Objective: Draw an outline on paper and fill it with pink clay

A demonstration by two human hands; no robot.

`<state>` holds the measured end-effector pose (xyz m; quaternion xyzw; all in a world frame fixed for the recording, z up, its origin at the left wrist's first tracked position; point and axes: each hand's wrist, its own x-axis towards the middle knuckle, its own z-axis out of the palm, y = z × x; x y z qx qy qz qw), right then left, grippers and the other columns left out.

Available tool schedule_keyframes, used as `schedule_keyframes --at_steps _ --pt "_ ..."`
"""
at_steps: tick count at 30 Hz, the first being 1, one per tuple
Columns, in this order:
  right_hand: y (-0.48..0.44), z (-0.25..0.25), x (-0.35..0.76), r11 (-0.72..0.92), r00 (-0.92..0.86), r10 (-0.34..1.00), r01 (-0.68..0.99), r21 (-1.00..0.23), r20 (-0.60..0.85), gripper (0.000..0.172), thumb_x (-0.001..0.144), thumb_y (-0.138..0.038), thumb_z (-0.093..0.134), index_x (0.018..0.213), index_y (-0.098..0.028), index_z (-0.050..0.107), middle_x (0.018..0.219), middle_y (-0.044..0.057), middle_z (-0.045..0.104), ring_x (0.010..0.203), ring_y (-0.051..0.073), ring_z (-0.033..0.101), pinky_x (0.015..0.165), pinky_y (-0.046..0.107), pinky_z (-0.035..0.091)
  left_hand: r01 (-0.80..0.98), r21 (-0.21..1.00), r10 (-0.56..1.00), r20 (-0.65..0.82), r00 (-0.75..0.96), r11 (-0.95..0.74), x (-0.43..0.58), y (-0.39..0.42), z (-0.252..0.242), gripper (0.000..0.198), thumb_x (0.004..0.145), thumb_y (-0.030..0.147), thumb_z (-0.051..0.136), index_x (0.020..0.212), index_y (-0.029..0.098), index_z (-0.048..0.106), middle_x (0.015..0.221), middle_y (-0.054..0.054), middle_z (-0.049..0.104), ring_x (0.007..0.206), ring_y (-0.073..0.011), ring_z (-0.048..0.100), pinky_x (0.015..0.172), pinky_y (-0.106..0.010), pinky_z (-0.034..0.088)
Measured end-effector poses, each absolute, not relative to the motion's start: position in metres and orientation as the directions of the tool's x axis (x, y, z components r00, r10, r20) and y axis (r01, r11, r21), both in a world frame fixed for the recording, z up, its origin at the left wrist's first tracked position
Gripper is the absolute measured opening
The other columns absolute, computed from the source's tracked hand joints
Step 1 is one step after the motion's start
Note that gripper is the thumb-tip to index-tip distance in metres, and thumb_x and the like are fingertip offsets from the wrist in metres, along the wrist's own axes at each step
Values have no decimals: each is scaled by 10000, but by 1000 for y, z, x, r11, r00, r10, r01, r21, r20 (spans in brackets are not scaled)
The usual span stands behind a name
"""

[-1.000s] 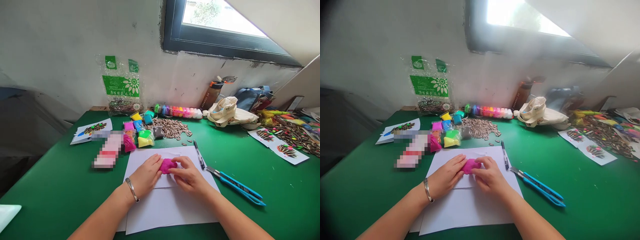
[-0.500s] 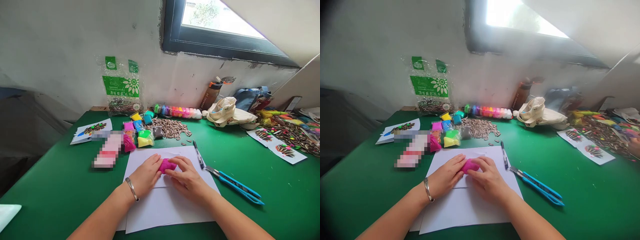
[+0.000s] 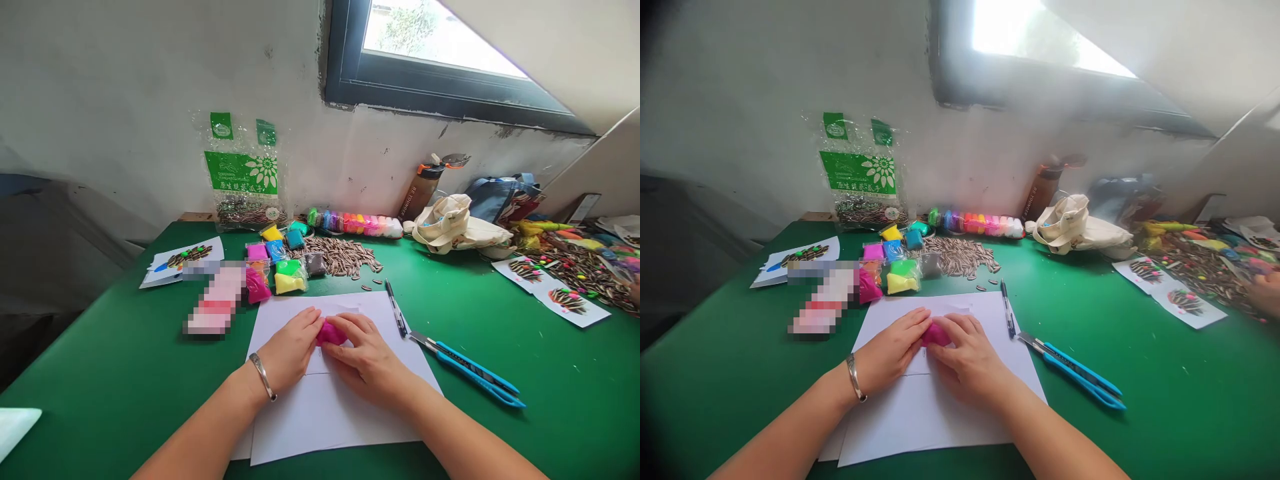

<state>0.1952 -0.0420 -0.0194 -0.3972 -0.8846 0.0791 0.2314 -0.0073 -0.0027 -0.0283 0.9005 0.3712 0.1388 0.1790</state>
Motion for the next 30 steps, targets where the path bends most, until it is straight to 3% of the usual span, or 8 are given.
schedule_keyframes --at_steps 11,22,30 --pt "-40 -20 190 682 -571 728 660 -315 380 283 849 -180 521 1081 -279 647 1345 53 464 1193 249 401 986 461 360 594 441 712 167 682 -673 -8 -2 -33 430 855 72 415 1270 141 504 1350 -135 502 1284 -235 420 1058 -426 402" --pt "-40 -24 204 665 -527 744 645 -377 410 301 799 -150 541 1045 -271 664 1323 54 464 1216 256 371 1009 451 362 633 421 719 71 691 -650 -9 -2 -31 524 805 4 377 1320 66 448 1393 -183 438 1312 -262 373 1081 -449 353" --pt "-41 -20 198 677 -572 735 636 -370 364 211 837 -194 533 952 -277 688 1297 21 502 1215 246 376 1026 444 342 619 449 721 88 687 -644 -9 -1 -33 531 816 10 380 1328 133 449 1397 -135 450 1317 -223 371 1088 -422 352"
